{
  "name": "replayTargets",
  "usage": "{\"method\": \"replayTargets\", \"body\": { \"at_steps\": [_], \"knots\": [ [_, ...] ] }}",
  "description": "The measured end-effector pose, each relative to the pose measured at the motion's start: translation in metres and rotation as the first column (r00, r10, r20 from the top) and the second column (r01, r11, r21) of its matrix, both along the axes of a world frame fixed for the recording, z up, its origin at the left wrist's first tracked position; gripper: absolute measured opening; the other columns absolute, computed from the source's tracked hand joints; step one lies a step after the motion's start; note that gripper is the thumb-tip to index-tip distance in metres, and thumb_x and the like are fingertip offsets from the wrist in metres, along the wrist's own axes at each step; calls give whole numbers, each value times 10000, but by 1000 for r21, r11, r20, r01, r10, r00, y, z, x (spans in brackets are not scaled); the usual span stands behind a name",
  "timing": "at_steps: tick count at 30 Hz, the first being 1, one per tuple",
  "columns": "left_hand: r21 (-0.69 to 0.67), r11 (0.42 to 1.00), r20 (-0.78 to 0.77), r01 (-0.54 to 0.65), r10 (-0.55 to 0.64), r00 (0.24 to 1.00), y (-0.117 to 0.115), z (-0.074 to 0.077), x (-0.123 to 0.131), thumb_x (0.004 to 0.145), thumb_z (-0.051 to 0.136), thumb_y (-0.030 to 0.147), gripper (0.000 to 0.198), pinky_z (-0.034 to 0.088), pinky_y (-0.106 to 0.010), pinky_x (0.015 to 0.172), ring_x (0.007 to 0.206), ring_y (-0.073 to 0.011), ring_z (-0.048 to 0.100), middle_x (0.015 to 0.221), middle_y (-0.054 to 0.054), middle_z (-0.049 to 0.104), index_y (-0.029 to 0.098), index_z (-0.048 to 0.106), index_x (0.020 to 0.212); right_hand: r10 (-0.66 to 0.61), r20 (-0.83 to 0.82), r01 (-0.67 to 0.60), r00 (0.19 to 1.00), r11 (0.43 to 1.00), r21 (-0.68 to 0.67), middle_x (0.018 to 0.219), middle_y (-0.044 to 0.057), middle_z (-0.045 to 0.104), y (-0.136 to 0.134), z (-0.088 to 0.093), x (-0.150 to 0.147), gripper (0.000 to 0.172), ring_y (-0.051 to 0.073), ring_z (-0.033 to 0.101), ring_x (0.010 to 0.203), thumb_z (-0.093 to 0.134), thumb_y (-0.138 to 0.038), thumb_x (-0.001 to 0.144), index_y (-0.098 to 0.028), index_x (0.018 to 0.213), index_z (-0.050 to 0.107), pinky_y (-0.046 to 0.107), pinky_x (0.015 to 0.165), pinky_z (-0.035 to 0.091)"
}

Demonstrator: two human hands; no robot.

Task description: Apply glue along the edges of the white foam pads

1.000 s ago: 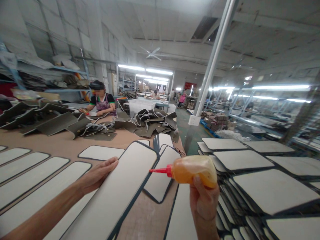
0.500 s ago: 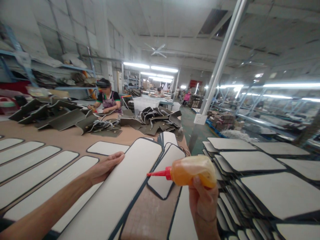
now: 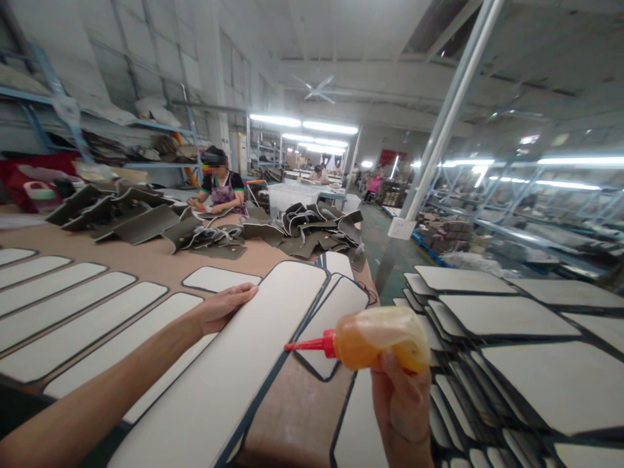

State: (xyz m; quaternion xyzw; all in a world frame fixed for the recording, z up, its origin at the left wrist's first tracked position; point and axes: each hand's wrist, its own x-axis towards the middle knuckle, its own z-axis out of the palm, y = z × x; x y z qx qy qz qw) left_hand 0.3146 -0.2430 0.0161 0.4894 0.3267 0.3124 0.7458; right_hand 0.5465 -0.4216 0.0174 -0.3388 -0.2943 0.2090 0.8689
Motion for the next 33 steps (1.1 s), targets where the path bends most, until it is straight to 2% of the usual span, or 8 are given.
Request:
{"method": "replayTargets", "body": {
  "at_steps": [5,10,14,21,26,33],
  "knots": [
    [-16,1000,-11,-20,20,1000,4,3,6,659,740,330,309,394,-179,422,459,-92,522,556,30,573,158,485,684,13,-15,-14,1000,999,-46,984,39,674,-4,-1,-3,517,172,637,767,744,-239,596,-240,1095,610,289,707,524],
    [-37,999,12,-13,13,1000,12,0,11,681,726,291,270,422,-195,435,466,-106,545,560,19,590,157,491,683,7,26,-5,1000,998,-63,1066,26,649,-7,-5,-4,563,181,627,850,728,-263,614,-275,1152,562,288,714,517],
    [-42,999,13,-7,7,1000,20,-1,15,685,725,282,267,435,-204,439,459,-108,549,552,18,590,157,489,678,9,28,-7,1000,997,-76,1091,35,642,-9,-7,-7,560,192,634,839,719,-262,625,-276,1161,556,293,704,521],
    [-46,999,10,12,-12,1000,33,-4,19,689,722,272,233,462,-225,473,516,-140,594,587,-9,618,143,533,732,35,-15,-37,999,994,-100,913,42,687,-12,-12,-4,482,176,644,726,769,-271,545,-231,1008,639,267,672,534],
    [-44,999,22,20,-19,1000,41,-4,20,683,730,275,232,476,-241,494,529,-151,605,601,-21,633,131,561,749,30,-27,-33,999,991,-133,873,40,687,-12,-14,-3,493,194,649,719,765,-274,536,-251,1011,634,310,678,544],
    [-45,999,12,15,-15,1000,50,-2,25,743,670,242,153,489,-260,522,521,-149,603,661,-63,671,110,595,744,20,0,-20,1000,989,-145,844,37,690,-11,-16,0,515,218,650,731,773,-301,516,-269,1008,629,307,596,552]
  ]
}}
